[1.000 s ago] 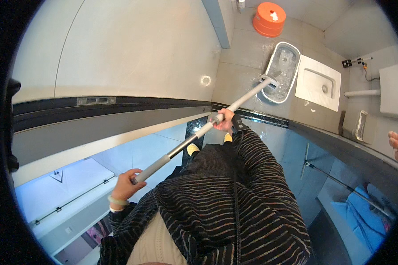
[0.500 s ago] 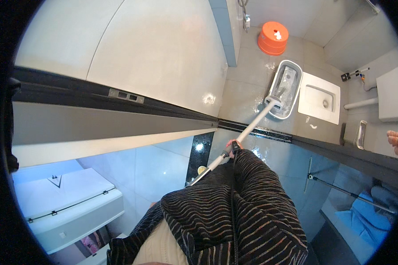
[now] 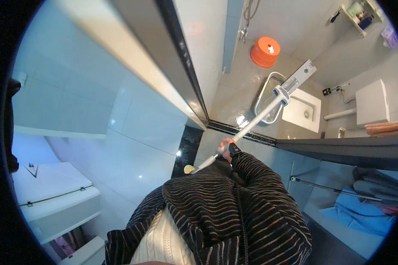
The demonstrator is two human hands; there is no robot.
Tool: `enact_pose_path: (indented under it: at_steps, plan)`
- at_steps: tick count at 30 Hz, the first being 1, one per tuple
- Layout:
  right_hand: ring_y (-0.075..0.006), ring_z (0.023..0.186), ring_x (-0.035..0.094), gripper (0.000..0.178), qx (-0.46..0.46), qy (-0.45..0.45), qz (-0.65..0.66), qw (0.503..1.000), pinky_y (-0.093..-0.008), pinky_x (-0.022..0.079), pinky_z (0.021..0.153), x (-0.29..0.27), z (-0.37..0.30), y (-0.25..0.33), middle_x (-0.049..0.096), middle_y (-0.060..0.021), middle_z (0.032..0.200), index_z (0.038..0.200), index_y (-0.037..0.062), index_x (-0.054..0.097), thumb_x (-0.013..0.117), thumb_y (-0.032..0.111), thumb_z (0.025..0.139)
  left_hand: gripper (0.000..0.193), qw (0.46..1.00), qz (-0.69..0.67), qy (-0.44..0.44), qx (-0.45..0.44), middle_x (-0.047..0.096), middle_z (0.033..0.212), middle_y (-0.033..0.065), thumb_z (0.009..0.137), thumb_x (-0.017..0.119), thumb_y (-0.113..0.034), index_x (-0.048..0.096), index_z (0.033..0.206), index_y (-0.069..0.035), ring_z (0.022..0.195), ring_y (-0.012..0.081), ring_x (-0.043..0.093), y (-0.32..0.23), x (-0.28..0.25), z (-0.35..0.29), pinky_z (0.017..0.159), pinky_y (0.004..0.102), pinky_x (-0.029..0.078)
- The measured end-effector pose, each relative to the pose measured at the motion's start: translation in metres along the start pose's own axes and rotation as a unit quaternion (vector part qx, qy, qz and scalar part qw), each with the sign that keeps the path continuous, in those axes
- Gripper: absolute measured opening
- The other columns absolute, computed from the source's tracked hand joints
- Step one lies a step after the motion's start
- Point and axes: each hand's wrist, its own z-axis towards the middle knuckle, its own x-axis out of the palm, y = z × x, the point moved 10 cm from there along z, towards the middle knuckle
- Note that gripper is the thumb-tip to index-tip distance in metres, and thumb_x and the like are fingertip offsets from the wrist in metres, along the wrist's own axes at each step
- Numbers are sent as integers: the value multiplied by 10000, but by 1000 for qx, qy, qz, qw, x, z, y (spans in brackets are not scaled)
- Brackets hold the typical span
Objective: The person mops tiled floors in a living/dining area and then a bathroom using a flat mop. They move a chair to access the area underneath, continue mopping around furniture, and finish by mopping the bathroom floor near the toilet and sink.
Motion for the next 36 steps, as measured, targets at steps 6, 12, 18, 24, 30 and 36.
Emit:
enact_pose_path:
  at_steps: [6, 12, 18, 24, 30, 36]
  plan:
    - [-215, 645, 479, 204, -22, 30, 30, 999, -419, 442, 699, 32, -72, -2, 455, -63, 717, 836, 69, 463, 632, 170, 781, 253, 995, -82, -54, 32, 648, 792, 149, 706, 679, -381, 662, 785, -142, 785, 373, 621, 52, -3, 32, 690, 465, 495]
    - [-208, 607, 469, 133, -41, 179, 54, 982, -411, 417, 719, 74, -124, 0, 450, -40, 645, 759, 95, 469, 599, 118, 762, 204, 977, 25, -102, 183, 659, 796, 139, 717, 662, -335, 662, 742, -133, 778, 362, 628, 48, -10, 69, 690, 447, 508]
    - [-238, 668, 519, 132, -93, 287, 15, 953, -438, 431, 802, 101, -192, 3, 511, -72, 667, 725, 76, 523, 637, 122, 772, 166, 969, 40, -95, 223, 668, 812, 142, 715, 654, -285, 686, 750, -126, 791, 362, 633, 44, -8, 97, 706, 443, 515]
    - [-222, 766, 542, 176, -109, 329, -29, 937, -434, 410, 920, 105, -241, -4, 553, -54, 712, 770, 139, 543, 689, 40, 768, 168, 979, 61, -35, 192, 680, 831, 128, 701, 707, -281, 698, 778, -132, 811, 345, 643, 56, 8, 116, 726, 439, 516]
    - [-220, 823, 561, 209, -116, 348, -62, 928, -415, 440, 905, 109, -250, -2, 577, -29, 772, 791, 156, 547, 712, 29, 782, 213, 980, 51, -16, 192, 681, 864, 140, 724, 714, -296, 691, 831, -113, 845, 355, 637, 61, 22, 139, 758, 441, 510]
    - [-195, 816, 545, 208, -126, 342, -80, 928, -401, 409, 949, 110, -250, 3, 555, -5, 760, 802, 169, 549, 697, 24, 792, 204, 977, 62, -12, 202, 679, 872, 143, 723, 711, -287, 686, 822, -111, 851, 357, 636, 56, 38, 151, 763, 445, 509]
